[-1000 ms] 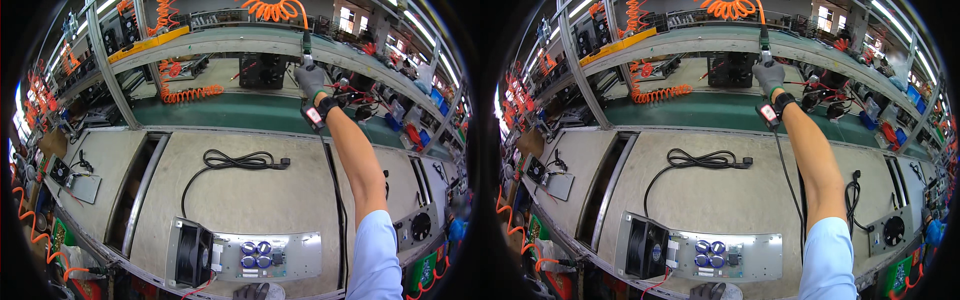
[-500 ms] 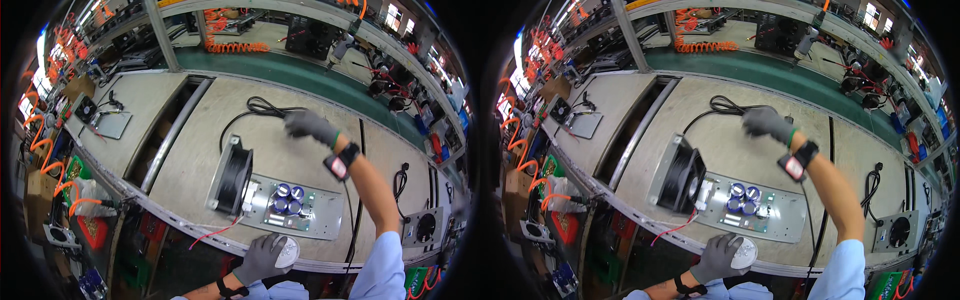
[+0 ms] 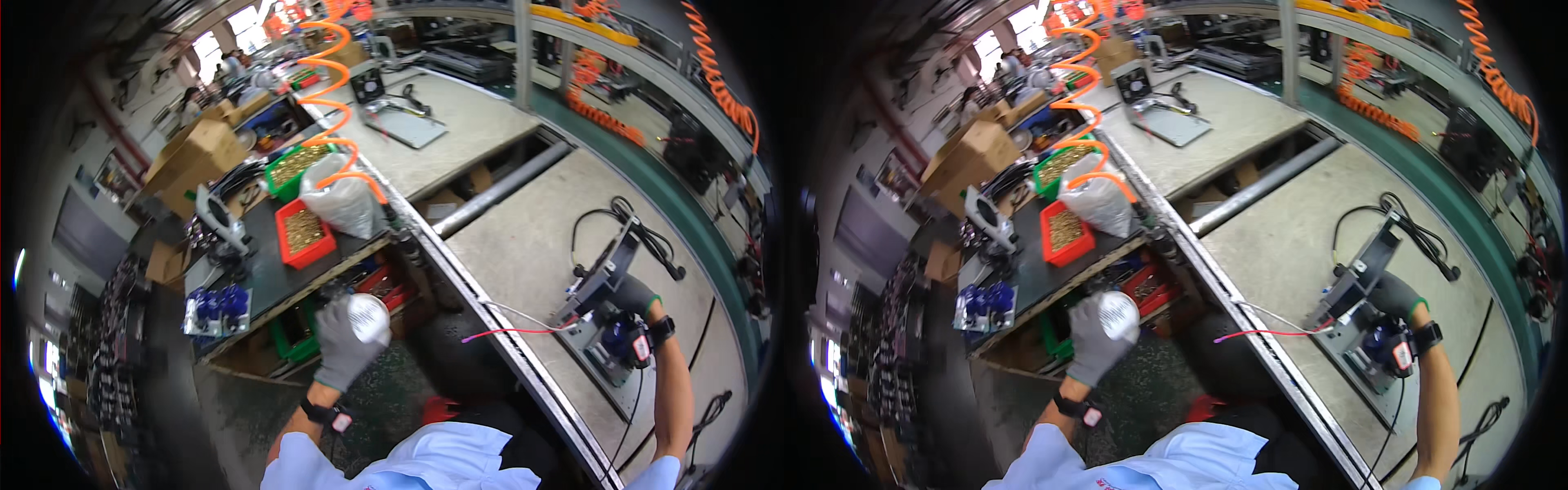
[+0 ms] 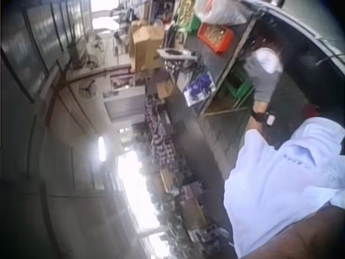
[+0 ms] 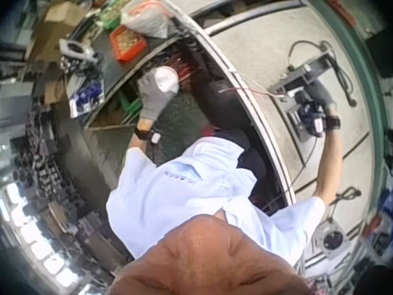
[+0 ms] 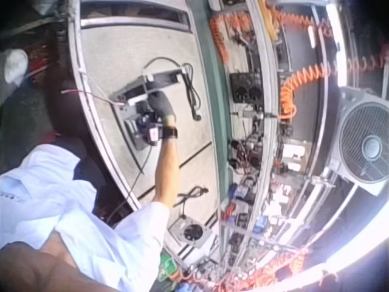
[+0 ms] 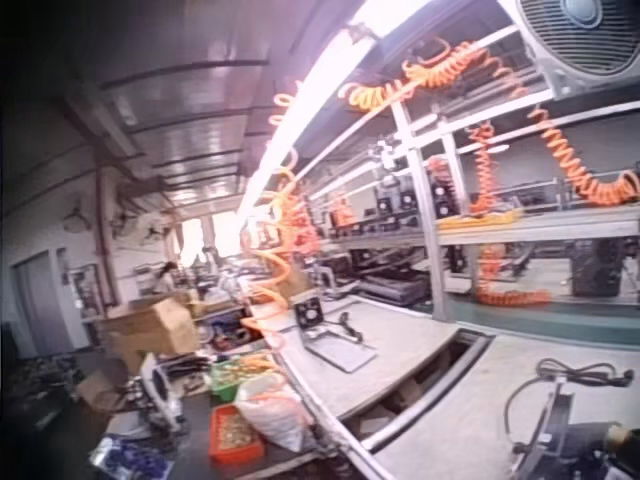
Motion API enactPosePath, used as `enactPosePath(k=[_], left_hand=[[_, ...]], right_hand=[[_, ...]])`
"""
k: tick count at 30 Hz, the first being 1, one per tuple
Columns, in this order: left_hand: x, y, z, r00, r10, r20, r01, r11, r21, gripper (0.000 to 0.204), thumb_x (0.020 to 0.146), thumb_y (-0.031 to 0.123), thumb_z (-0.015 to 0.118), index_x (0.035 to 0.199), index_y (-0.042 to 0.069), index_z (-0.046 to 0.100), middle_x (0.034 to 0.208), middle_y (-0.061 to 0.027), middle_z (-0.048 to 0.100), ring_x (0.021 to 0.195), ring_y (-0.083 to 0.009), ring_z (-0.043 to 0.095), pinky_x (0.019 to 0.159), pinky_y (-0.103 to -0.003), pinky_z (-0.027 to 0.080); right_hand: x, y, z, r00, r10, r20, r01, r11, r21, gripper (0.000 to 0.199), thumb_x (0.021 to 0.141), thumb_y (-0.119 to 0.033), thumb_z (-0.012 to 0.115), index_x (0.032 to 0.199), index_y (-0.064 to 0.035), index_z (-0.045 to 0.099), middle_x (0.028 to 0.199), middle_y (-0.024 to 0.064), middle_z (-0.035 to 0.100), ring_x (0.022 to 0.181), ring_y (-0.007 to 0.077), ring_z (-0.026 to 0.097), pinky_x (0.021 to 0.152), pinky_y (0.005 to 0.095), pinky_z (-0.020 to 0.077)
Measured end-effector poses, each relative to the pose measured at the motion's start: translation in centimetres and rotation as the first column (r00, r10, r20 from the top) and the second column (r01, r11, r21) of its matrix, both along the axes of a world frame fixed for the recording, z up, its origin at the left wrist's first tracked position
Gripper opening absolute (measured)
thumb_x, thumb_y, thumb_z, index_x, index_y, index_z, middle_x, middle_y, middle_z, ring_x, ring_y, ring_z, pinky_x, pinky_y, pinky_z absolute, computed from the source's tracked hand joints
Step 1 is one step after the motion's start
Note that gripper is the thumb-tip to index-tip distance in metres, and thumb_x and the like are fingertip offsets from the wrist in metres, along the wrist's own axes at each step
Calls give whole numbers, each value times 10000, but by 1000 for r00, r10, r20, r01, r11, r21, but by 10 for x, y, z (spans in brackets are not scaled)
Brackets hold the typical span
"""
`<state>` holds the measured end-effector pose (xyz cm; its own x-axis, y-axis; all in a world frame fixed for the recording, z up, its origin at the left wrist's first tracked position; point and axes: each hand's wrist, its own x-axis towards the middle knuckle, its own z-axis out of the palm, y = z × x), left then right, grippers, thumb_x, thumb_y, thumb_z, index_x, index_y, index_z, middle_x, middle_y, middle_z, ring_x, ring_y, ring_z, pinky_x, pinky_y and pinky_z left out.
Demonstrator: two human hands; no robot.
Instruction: Assembling an electronic inverter by mounting a fan, circuit board, and wiring components into a metal chassis on an assembly line.
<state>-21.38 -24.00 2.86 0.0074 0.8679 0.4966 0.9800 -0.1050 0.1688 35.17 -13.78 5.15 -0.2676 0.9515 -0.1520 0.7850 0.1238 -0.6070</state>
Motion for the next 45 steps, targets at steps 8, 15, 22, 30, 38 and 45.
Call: enactPosePath(k=[8, 15, 22, 30, 38, 45], left_hand=[[-182, 62, -28, 816, 573, -79, -573, 819, 33, 860, 668, 506, 837, 1293, 8, 519, 1154, -220, 594, 1103, -420, 567, 957, -520, 461], [-138, 75, -3, 711, 659, -247, -609, 752, 253, 822, 785, 442, 760, 1405, -7, 459, 1448, -273, 457, 1249, -437, 520, 1069, -508, 412], [82, 113, 22, 814, -462, 352, 478, 877, 46, 327, 862, 44, 634, 1189, 17, 639, 1155, -174, 645, 1107, -341, 595, 981, -407, 467], [324, 219, -25, 332, -822, 463, 943, 276, -187, 451, 871, 100, 622, 1317, 73, 563, 1305, -146, 601, 1217, -301, 557, 1031, -400, 453], [324, 234, -48, 59, -592, 804, 981, -114, -156, 370, 974, 103, 554, 1343, 80, 539, 1267, -73, 640, 1125, -183, 625, 1015, -330, 502], [336, 215, -52, 68, -836, 545, 974, -64, -219, 373, 977, 144, 550, 1344, 79, 541, 1265, -77, 642, 1140, -192, 617, 1027, -334, 490]], right_hand=[[6, 3, -21, 994, -110, -4, 109, 987, 115, 323, 809, -121, 638, 1109, -29, 714, 989, 202, 737, 894, 316, 698, 862, 427, 528], [-10, -10, -6, 967, -244, 78, 245, 970, 4, 347, 741, -225, 681, 1020, -33, 755, 889, 233, 722, 773, 348, 713, 757, 418, 553], [-18, -16, 2, 930, -365, 45, 365, 931, 12, 289, 809, -251, 682, 998, -46, 757, 956, 228, 718, 891, 375, 706, 809, 428, 550], [-25, -31, 22, 913, -342, 222, 333, 940, 80, 291, 848, -204, 608, 1092, -108, 736, 1039, 202, 713, 991, 385, 677, 871, 454, 534], [3, -63, 15, 852, -520, 54, 508, 848, 151, 209, 842, -196, 612, 957, -96, 754, 1006, 172, 726, 947, 358, 695, 834, 450, 541], [8, -76, 4, 656, -734, -177, 754, 623, 207, 202, 855, -251, 626, 947, -115, 743, 989, 139, 730, 950, 330, 690, 836, 432, 538]])
